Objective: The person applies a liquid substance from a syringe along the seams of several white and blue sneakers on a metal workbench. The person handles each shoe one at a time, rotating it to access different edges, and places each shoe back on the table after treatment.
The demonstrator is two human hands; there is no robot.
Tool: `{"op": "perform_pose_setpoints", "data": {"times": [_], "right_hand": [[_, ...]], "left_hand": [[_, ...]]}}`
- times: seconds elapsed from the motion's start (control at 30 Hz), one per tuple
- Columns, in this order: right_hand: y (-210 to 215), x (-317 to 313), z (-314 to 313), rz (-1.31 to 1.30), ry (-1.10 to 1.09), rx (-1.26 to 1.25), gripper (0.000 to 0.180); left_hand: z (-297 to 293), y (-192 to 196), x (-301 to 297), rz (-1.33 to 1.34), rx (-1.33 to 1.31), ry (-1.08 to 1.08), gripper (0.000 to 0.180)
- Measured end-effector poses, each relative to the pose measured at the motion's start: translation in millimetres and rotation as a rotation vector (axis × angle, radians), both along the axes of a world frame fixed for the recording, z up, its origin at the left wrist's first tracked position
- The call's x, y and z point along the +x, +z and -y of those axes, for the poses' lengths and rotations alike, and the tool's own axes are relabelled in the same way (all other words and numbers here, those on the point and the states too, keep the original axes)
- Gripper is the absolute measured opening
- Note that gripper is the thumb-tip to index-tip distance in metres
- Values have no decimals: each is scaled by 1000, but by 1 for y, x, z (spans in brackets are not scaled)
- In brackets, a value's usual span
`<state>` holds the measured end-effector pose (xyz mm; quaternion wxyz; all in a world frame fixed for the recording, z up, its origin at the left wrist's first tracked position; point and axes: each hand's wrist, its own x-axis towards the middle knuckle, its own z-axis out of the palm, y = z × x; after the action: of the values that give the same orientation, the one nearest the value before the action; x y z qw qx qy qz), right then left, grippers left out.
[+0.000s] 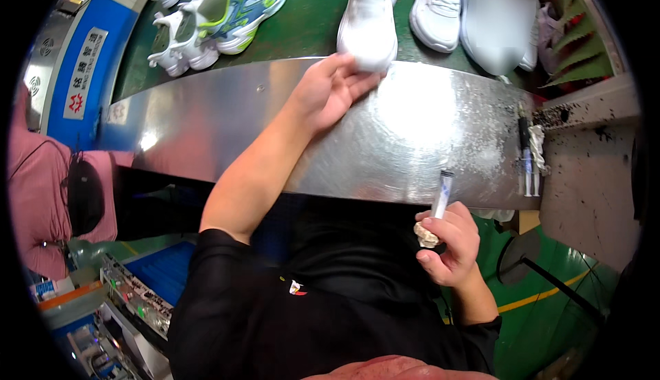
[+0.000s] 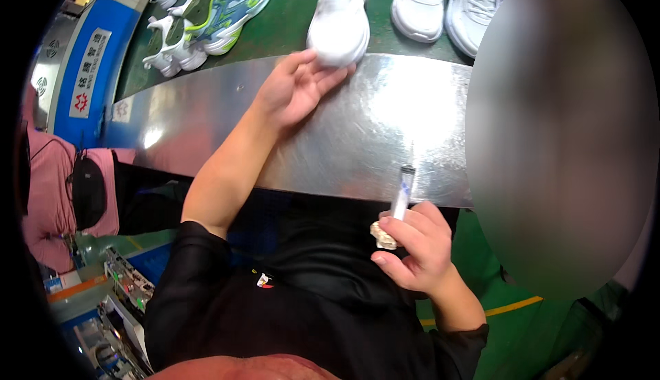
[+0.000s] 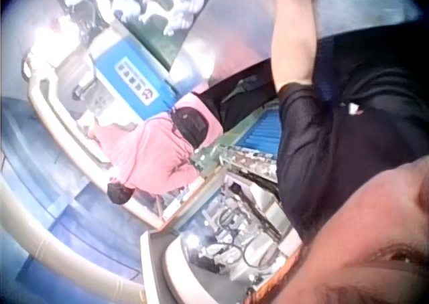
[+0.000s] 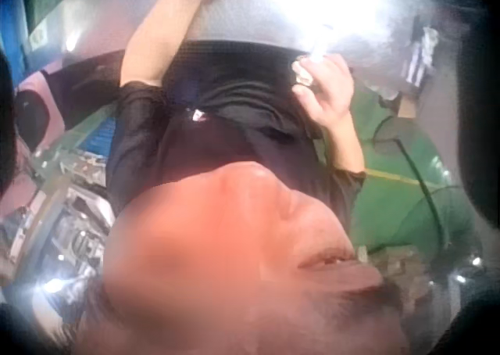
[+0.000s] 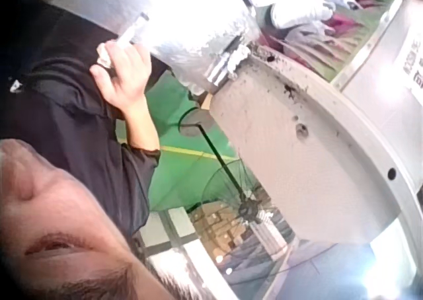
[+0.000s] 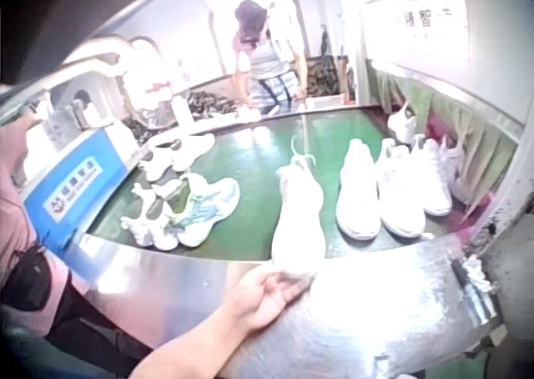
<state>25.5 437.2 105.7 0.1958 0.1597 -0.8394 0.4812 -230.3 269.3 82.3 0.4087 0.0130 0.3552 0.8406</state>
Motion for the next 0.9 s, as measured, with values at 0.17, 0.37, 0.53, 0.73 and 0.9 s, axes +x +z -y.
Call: {"op": "perform_pose_setpoints", "data": {"times": [0.17, 0.37, 0.53, 0.73, 0.9], "right_hand": [[2, 6, 4, -20, -16, -216, 32], [-2, 17, 8, 158, 170, -634, 24], [-8, 33, 12, 234, 323, -1001, 20], [-10, 35, 0, 70, 119, -577, 15], [-16, 31, -13, 3, -176, -9, 14]], "left_hand": [[-36, 9, 66, -111, -161, -299, 42], [-27, 47, 126, -146, -72, -476, 36], [-30, 49, 137, 16, 77, -473, 28], [-39, 37, 145, -86, 15, -405, 20], [-55, 27, 142, -161, -164, -325, 20]]}}
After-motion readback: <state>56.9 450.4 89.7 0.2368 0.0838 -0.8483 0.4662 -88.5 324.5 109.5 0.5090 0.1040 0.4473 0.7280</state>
